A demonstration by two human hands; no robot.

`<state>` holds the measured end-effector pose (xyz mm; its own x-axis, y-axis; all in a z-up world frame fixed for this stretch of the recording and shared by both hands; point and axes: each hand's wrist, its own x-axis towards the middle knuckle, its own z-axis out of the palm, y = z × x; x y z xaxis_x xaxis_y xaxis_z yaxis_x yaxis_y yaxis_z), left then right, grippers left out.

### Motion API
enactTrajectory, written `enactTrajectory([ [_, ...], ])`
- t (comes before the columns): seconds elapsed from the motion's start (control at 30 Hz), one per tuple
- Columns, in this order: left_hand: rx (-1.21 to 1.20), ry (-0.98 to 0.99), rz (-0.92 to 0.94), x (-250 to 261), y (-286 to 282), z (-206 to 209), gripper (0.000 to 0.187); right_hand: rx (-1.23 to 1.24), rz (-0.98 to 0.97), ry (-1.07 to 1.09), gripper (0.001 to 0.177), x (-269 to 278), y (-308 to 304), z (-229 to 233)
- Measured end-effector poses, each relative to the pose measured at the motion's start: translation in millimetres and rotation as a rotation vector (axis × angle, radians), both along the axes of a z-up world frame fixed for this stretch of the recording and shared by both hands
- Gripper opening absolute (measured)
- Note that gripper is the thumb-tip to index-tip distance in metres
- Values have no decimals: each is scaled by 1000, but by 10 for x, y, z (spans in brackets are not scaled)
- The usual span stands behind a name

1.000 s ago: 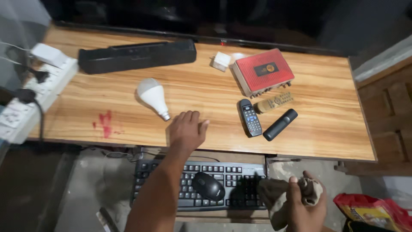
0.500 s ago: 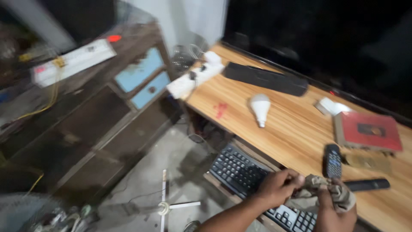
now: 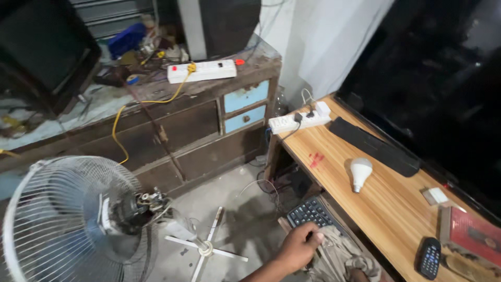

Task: The person cleans a remote control with a cloth, uses a multimeter to test electronic components on a circuit board, and then cleans the motor and housing of a disassembled floor fan using a cloth.

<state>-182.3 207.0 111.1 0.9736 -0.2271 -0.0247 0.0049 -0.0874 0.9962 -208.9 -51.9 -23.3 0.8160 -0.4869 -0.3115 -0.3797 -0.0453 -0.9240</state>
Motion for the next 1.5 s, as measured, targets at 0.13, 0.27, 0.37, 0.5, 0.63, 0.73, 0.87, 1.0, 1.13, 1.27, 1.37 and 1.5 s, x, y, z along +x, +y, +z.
enactTrajectory([
  [0.13, -173, 83, 107, -44, 87, -441, 29, 35, 16, 83, 37, 74, 313, 92],
  [0.27, -689, 472, 160, -6, 166, -458, 20, 70, 79, 140, 35, 282, 721, 163],
  [0.37, -951, 759, 131, 72, 358, -313, 17, 83, 124, 170, 33, 433, 1021, 228],
  [0.5, -693, 540, 122, 249, 572, -243, 17, 88, 152, 210, 31, 571, 1319, 347],
  [0.63, 69, 446, 241, 279, 1152, 234, 27, 66, 184, 211, 30, 677, 1633, 372],
  [0.73, 258, 145, 232, 344, 1694, 671, 27, 28, 230, 163, 28, 790, 1762, 397],
  [0.87, 507, 98, 217, 229, 2382, 1134, 22, -518, 726, -334, 27, 724, 1728, 544],
  [1.0, 615, -23, 263, 28, 2894, 1492, 24, -791, 845, -699, 32, 847, 2249, 942],
  [1.13, 699, 4, 334, -242, 3175, 1791, 26, 347, 474, -10, 43, 848, 3061, 1850],
  [1.27, 718, 46, 439, -573, 3309, 2106, 23, 502, 493, 68, 47, 660, 3585, 2540],
  [1.37, 705, 22, 526, -810, 3390, 2285, 31, 505, 595, -24, 44, 631, 3733, 2738],
  [1.5, 679, -27, 633, -1126, 3527, 2405, 31, 557, 693, -99, 40, 615, 3926, 2769],
])
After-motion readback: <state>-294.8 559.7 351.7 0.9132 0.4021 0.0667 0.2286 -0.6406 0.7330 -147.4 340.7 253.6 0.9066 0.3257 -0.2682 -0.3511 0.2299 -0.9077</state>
